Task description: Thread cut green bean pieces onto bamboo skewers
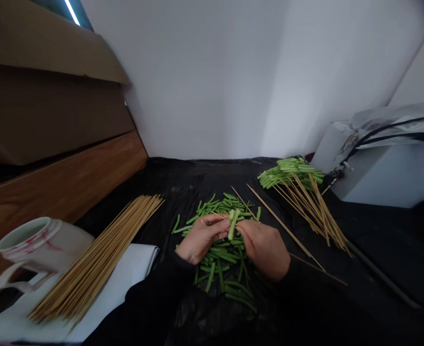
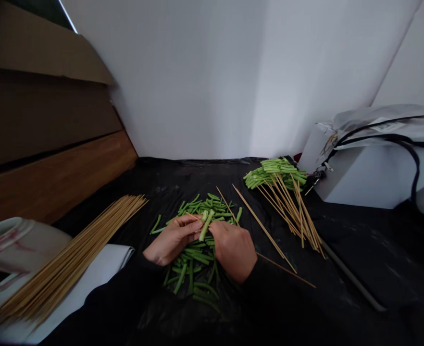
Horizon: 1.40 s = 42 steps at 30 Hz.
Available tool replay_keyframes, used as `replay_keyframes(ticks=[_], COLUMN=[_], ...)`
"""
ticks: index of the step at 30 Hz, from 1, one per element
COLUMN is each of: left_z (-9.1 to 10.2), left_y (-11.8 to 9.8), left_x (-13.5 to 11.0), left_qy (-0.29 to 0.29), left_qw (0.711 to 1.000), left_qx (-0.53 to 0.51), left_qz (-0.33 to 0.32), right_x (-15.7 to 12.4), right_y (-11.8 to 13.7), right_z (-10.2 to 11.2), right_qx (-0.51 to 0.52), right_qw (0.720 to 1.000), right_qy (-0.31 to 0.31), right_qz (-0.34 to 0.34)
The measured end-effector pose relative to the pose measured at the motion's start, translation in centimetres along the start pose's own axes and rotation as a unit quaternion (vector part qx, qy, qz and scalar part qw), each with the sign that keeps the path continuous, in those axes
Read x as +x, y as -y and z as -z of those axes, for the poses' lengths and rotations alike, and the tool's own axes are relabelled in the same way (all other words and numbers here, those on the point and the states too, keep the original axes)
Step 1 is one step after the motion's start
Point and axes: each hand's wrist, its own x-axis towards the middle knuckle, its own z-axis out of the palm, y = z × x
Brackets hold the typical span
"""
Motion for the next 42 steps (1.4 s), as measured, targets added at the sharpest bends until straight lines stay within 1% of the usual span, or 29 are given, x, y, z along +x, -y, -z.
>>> replay_keyframes(ticks=[4,7,9,11,12,14,17,19,21,22,23,24,25,26,28,29,30,31,33,39,42], left_z=[0.1,0.0,0.0,0.1,0.1,0.1,0.2,0.1,0.1,0.1,0.1,0.0,0.0,-0.1,-0.2,-0.3,-0.4,-0.5,-0.5,-0.4,-0.3], left_y=[0.0,0.0,-0.1,-0.2,-0.2,-0.3,-0.3,-0.2,-0.2,-0.1,-0.1,0.0,0.0,0.1,0.3,0.4,0.5,0.6,0.8,0.7,0.6], left_x=[0.0,0.0,0.0,0.0,0.0,0.0,0.1,0.2,0.2,0.1,0.1,0.0,-0.1,-0.2,-0.6,-0.7,-0.8,-0.9,-0.9,-0.6,-0.5], left_qy=[-0.009,-0.013,-0.017,-0.020,-0.022,-0.024,-0.023,-0.019,-0.004,0.008,0.022,0.039,0.055,0.071,0.097,0.105,0.110,0.111,0.107,0.076,0.075], left_qw=[0.999,0.999,0.998,0.997,0.997,0.996,0.995,0.993,0.986,0.977,0.960,0.933,0.897,0.854,0.772,0.742,0.721,0.708,0.698,0.721,0.711], left_qx=[0.042,0.052,0.058,0.066,0.069,0.077,0.088,0.103,0.152,0.196,0.254,0.323,0.395,0.464,0.573,0.610,0.634,0.650,0.660,0.633,0.644], left_qz=[-0.007,-0.010,-0.012,-0.020,-0.026,-0.036,-0.041,-0.047,-0.064,-0.085,-0.116,-0.153,-0.192,-0.225,-0.257,-0.258,-0.257,-0.255,-0.256,-0.272,-0.270], right_x=[-0.1,0.1,0.3,0.7,0.9,1.2,1.4,1.5,1.5,1.5,1.5,1.5,1.5,1.5,1.4,1.4,1.4,1.4,1.3,1.4,1.3], right_y=[0.1,-0.4,-1.2,-2.4,-3.1,-4.4,-5.8,-6.3,-6.4,-6.3,-6.2,-6.1,-5.9,-5.7,-5.2,-5.1,-4.9,-4.8,-4.7,-4.7,-4.6], right_z=[0.0,0.2,0.6,1.0,1.3,1.6,1.8,1.7,1.6,1.6,1.5,1.5,1.4,1.4,1.4,1.4,1.4,1.4,1.4,1.4,1.2], right_qx=[-0.015,-0.025,-0.023,-0.021,-0.022,-0.037,-0.055,-0.070,-0.086,-0.091,-0.093,-0.091,-0.087,-0.082,-0.076,-0.077,-0.079,-0.081,-0.082,-0.086,-0.087], right_qw=[1.000,0.999,0.997,0.993,0.992,0.989,0.986,0.983,0.980,0.980,0.980,0.981,0.982,0.983,0.984,0.984,0.984,0.983,0.983,0.982,0.983], right_qy=[-0.019,-0.039,-0.071,-0.105,-0.110,-0.101,-0.076,-0.067,-0.058,-0.053,-0.049,-0.046,-0.041,-0.037,-0.031,-0.029,-0.027,-0.027,-0.027,-0.020,-0.018], right_qz=[0.015,0.018,0.000,-0.043,-0.062,-0.102,-0.139,-0.157,-0.167,-0.169,-0.168,-0.165,-0.161,-0.159,-0.157,-0.157,-0.159,-0.160,-0.162,-0.166,-0.161])
